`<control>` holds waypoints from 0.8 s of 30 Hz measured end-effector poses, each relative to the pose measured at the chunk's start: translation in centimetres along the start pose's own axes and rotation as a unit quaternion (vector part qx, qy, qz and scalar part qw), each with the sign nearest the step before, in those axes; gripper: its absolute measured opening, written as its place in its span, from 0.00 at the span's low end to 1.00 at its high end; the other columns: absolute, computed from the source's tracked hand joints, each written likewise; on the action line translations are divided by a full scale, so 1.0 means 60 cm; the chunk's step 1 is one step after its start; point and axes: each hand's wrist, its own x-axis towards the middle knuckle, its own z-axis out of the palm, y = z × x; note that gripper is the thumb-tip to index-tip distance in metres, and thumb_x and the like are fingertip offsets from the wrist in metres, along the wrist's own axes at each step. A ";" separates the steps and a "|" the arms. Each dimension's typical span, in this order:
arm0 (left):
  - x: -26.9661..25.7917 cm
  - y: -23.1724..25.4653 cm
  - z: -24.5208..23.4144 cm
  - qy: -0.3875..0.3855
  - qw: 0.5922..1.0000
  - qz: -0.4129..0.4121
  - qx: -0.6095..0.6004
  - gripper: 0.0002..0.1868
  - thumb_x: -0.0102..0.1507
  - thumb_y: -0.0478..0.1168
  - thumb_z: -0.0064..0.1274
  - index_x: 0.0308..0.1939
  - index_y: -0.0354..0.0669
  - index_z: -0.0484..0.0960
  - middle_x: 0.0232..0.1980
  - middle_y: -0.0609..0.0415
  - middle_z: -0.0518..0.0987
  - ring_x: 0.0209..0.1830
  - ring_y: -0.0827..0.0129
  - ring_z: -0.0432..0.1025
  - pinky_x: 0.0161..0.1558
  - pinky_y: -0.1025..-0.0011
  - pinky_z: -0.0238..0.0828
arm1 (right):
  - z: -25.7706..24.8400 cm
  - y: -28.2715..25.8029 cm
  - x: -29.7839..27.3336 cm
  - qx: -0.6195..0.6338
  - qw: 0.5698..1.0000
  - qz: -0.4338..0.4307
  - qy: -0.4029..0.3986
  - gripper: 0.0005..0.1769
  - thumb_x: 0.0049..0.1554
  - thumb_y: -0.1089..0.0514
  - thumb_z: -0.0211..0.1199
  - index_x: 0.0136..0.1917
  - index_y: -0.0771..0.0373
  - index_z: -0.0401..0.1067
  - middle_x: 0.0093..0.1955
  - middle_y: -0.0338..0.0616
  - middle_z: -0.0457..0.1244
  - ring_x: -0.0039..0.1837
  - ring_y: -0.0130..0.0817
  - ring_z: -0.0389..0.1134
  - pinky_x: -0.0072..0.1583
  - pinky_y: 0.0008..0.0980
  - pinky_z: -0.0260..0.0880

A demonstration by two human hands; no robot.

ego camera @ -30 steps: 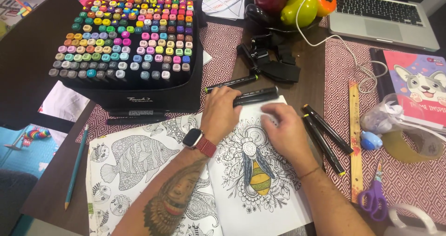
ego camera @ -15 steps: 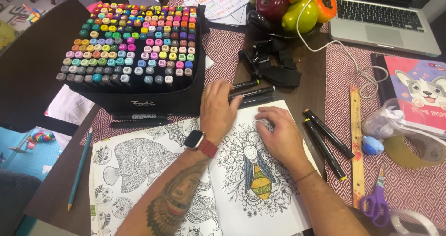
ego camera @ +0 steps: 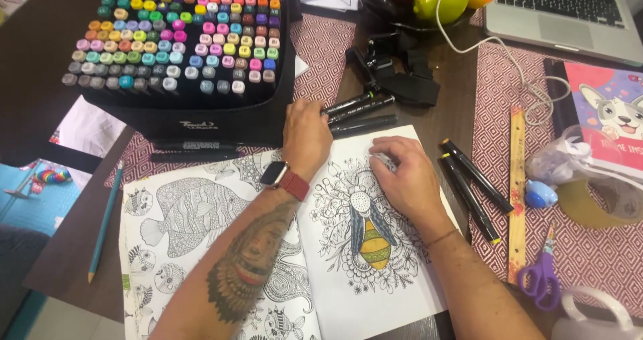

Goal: Coloring a complex illustration of a bee in a coloring book using markers.

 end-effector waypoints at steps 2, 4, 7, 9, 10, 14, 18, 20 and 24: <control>-0.002 0.004 -0.003 0.007 1.000 0.022 -0.004 0.12 0.74 0.35 0.60 0.60 0.37 0.91 0.54 0.43 0.83 0.61 0.41 0.79 0.63 0.49 0.78 | -0.003 -0.008 -0.001 0.004 1.000 0.007 0.001 0.10 0.63 0.53 0.81 0.58 0.44 0.91 0.66 0.32 0.80 0.77 0.41 0.77 0.74 0.47 0.78; -0.008 0.014 -0.014 0.015 0.999 0.045 -0.008 0.13 0.73 0.32 0.58 0.59 0.33 0.91 0.52 0.41 0.81 0.58 0.37 0.79 0.61 0.47 0.78 | -0.005 -0.014 -0.004 0.008 1.000 0.013 0.003 0.10 0.62 0.54 0.81 0.58 0.46 0.91 0.66 0.33 0.80 0.76 0.42 0.77 0.73 0.47 0.79; -0.010 0.043 -0.044 0.064 0.990 0.116 -0.041 0.12 0.75 0.28 0.55 0.60 0.30 0.89 0.52 0.41 0.78 0.57 0.37 0.78 0.59 0.47 0.77 | -0.006 -0.016 -0.003 0.061 0.997 0.037 0.026 0.10 0.63 0.58 0.82 0.58 0.49 0.92 0.61 0.35 0.81 0.70 0.42 0.81 0.71 0.44 0.81; -0.018 0.065 -0.066 0.129 0.973 0.191 -0.026 0.10 0.79 0.27 0.53 0.63 0.31 0.86 0.55 0.43 0.76 0.59 0.40 0.79 0.60 0.50 0.78 | 0.001 -0.010 -0.007 0.162 0.983 0.064 0.065 0.11 0.66 0.58 0.83 0.61 0.52 0.91 0.59 0.42 0.81 0.65 0.36 0.83 0.66 0.41 0.83; -0.018 0.073 -0.066 0.130 0.972 0.192 -0.026 0.10 0.79 0.27 0.53 0.63 0.31 0.86 0.55 0.43 0.76 0.59 0.40 0.79 0.60 0.50 0.78 | 0.005 -0.009 -0.005 0.162 0.983 0.063 0.066 0.11 0.66 0.58 0.83 0.61 0.52 0.91 0.59 0.42 0.81 0.65 0.36 0.83 0.66 0.41 0.83; -0.037 0.124 -0.087 0.085 0.955 0.181 -0.217 0.11 0.81 0.29 0.55 0.66 0.35 0.88 0.59 0.45 0.81 0.62 0.48 0.82 0.63 0.55 0.84 | -0.012 -0.022 0.008 0.344 0.931 0.093 0.081 0.14 0.76 0.52 0.69 0.70 0.60 0.84 0.58 0.46 0.78 0.52 0.24 0.77 0.56 0.26 0.82; -0.076 0.149 -0.084 -0.221 0.857 0.056 -0.462 0.20 0.73 0.29 0.67 0.69 0.40 0.91 0.60 0.47 0.91 0.56 0.62 0.89 0.54 0.63 0.91 | -0.063 -0.044 0.021 0.437 0.881 0.109 0.144 0.18 0.83 0.46 0.60 0.70 0.61 0.81 0.57 0.42 0.78 0.48 0.17 0.79 0.53 0.14 0.81; -0.078 0.153 -0.084 -0.292 0.801 0.007 -0.523 0.19 0.75 0.29 0.64 0.70 0.34 0.88 0.59 0.44 0.91 0.53 0.62 0.89 0.50 0.65 0.91 | -0.082 -0.055 0.021 0.456 0.869 0.100 0.167 0.17 0.83 0.46 0.62 0.61 0.60 0.82 0.53 0.42 0.78 0.50 0.21 0.81 0.56 0.17 0.83; -0.068 0.164 -0.109 -0.430 0.709 -0.021 -0.558 0.18 0.76 0.30 0.59 0.71 0.30 0.86 0.54 0.46 0.92 0.46 0.69 0.88 0.41 0.74 0.88 | -0.111 -0.099 0.014 0.493 0.855 0.057 0.149 0.16 0.83 0.52 0.63 0.55 0.62 0.82 0.51 0.49 0.78 0.54 0.33 0.84 0.59 0.27 0.87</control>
